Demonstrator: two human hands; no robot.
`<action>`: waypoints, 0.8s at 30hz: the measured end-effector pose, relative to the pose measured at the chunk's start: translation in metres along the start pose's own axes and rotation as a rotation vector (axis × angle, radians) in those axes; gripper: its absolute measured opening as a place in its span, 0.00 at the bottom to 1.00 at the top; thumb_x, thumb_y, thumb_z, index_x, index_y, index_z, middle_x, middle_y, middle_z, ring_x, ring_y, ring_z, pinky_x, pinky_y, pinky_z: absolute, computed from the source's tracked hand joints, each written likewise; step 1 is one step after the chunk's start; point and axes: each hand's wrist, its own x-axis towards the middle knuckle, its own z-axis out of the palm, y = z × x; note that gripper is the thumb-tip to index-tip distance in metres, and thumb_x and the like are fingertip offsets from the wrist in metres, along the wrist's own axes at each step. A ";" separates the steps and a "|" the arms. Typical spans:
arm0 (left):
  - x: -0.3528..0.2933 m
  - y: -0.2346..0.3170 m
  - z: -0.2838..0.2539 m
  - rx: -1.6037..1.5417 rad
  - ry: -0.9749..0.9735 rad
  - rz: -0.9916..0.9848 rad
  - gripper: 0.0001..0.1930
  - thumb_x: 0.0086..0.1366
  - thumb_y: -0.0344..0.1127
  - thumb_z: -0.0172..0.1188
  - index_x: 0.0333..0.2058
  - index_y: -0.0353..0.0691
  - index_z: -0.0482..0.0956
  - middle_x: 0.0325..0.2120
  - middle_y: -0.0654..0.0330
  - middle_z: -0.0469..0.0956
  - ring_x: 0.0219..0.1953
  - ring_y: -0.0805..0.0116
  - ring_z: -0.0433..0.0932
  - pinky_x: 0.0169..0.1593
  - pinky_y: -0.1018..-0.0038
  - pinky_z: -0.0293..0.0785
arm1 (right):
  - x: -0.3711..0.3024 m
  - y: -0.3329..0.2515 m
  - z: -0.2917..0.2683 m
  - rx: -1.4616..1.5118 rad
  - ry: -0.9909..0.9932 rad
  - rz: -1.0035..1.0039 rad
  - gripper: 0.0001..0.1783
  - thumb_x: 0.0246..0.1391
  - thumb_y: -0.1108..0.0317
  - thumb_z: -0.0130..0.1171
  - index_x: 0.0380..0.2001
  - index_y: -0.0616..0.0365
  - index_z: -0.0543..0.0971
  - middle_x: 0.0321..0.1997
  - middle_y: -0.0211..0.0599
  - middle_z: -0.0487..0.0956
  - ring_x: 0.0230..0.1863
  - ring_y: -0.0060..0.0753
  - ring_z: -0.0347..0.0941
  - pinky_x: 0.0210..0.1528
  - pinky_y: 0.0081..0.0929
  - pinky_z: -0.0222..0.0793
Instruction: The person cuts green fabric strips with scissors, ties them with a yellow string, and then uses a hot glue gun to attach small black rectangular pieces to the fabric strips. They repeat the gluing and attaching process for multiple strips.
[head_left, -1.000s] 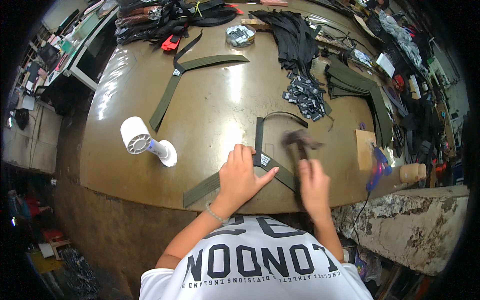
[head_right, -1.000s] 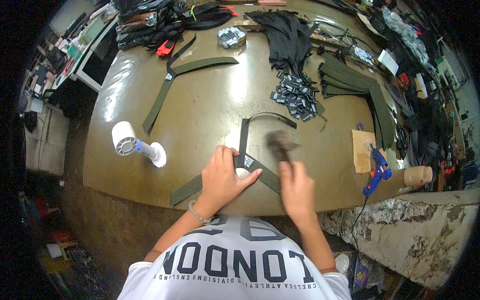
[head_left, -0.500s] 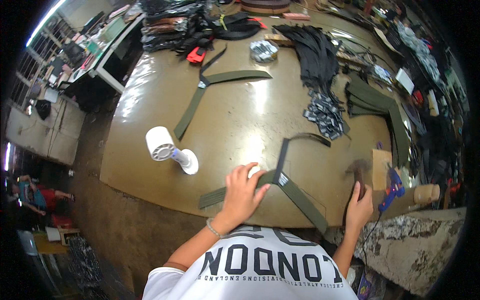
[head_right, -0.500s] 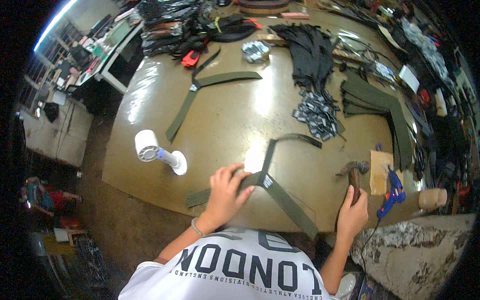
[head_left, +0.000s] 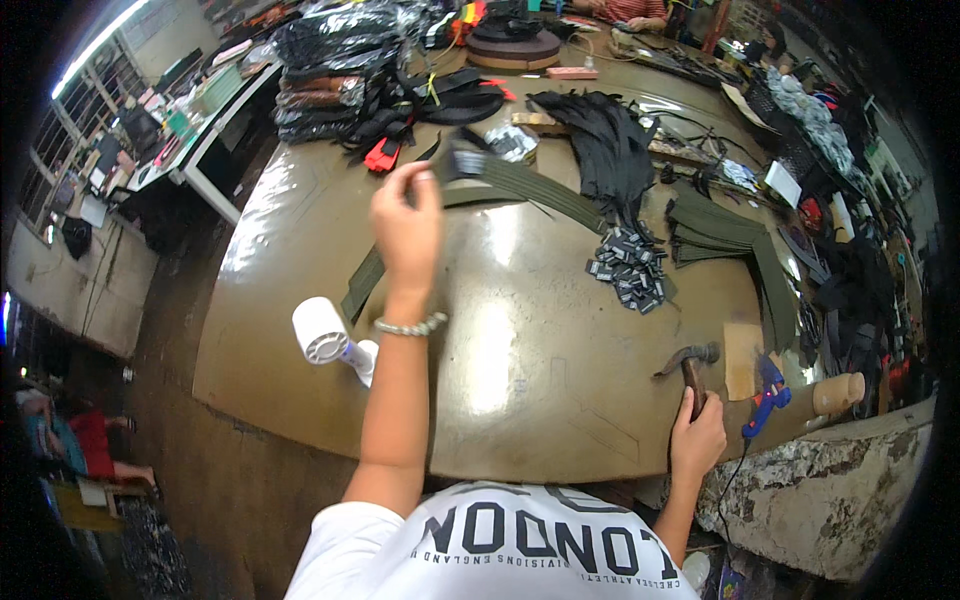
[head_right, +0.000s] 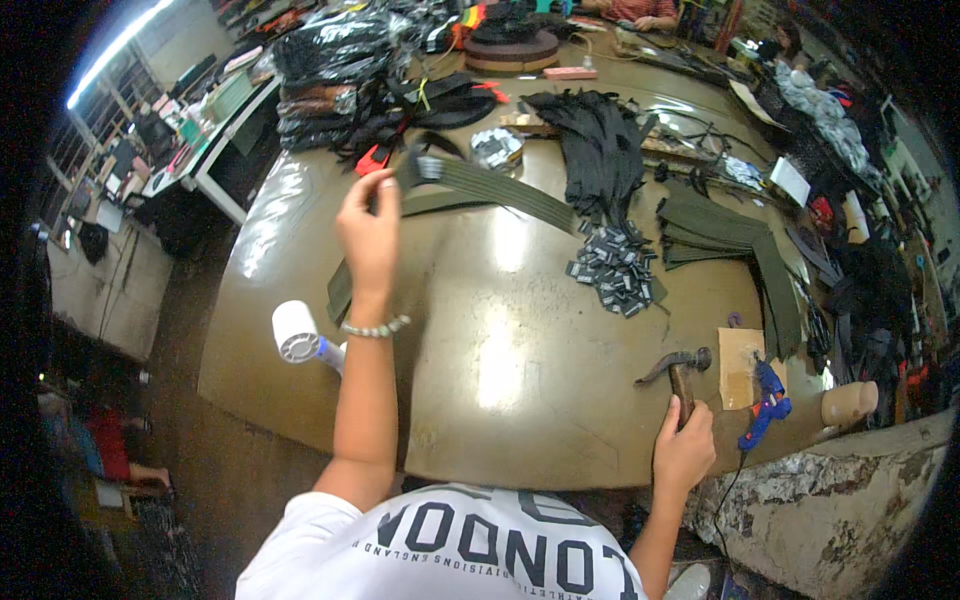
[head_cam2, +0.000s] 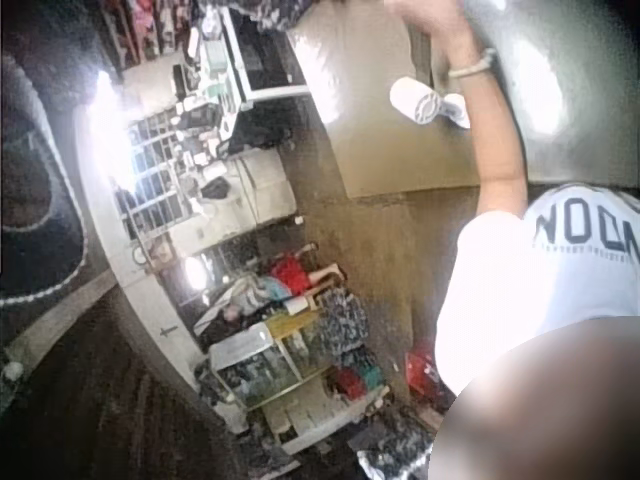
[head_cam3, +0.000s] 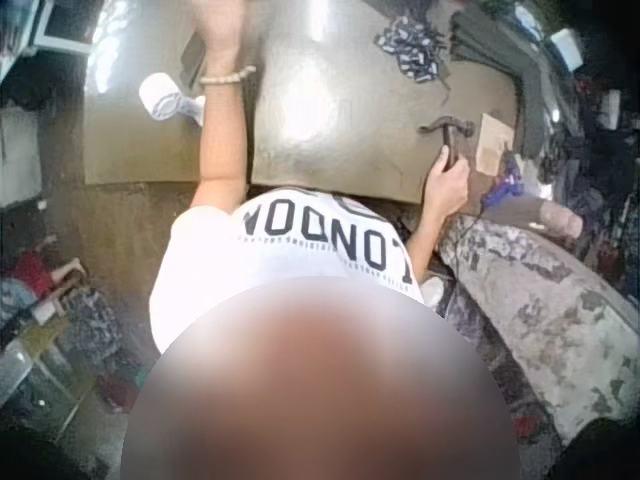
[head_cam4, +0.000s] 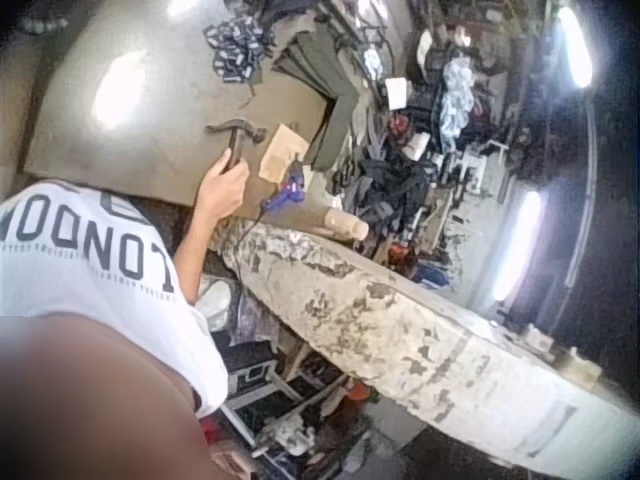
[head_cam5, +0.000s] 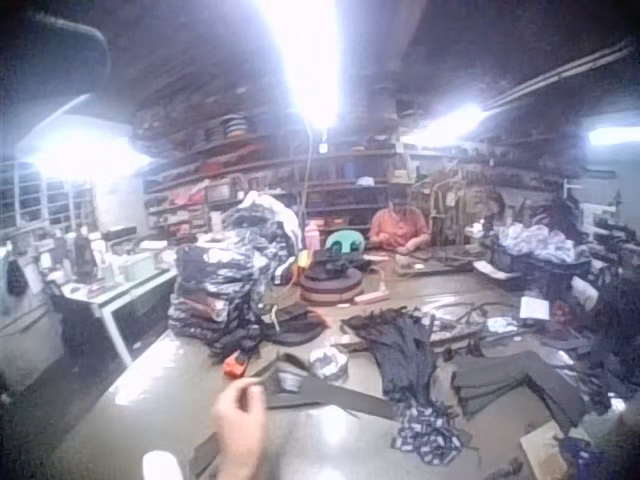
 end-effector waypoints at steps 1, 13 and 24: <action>0.011 -0.020 -0.005 0.186 -0.005 -0.119 0.10 0.63 0.35 0.57 0.37 0.37 0.82 0.35 0.49 0.81 0.42 0.55 0.78 0.46 0.62 0.72 | 0.000 -0.001 0.001 -0.013 -0.037 0.025 0.19 0.62 0.53 0.53 0.39 0.61 0.74 0.36 0.47 0.77 0.35 0.54 0.76 0.33 0.45 0.71; -0.001 -0.055 0.041 0.778 -0.990 -0.240 0.18 0.66 0.40 0.48 0.45 0.34 0.81 0.47 0.42 0.78 0.54 0.42 0.73 0.57 0.54 0.68 | 0.067 -0.041 -0.031 0.245 0.128 -0.279 0.15 0.58 0.61 0.58 0.41 0.61 0.77 0.44 0.47 0.74 0.48 0.52 0.70 0.50 0.44 0.65; -0.013 -0.039 0.063 1.162 -1.138 -0.030 0.17 0.61 0.34 0.52 0.46 0.36 0.81 0.57 0.46 0.71 0.58 0.51 0.73 0.58 0.57 0.68 | 0.232 -0.145 0.094 0.480 -0.142 -0.434 0.14 0.56 0.61 0.57 0.31 0.62 0.81 0.37 0.52 0.79 0.43 0.55 0.74 0.47 0.43 0.71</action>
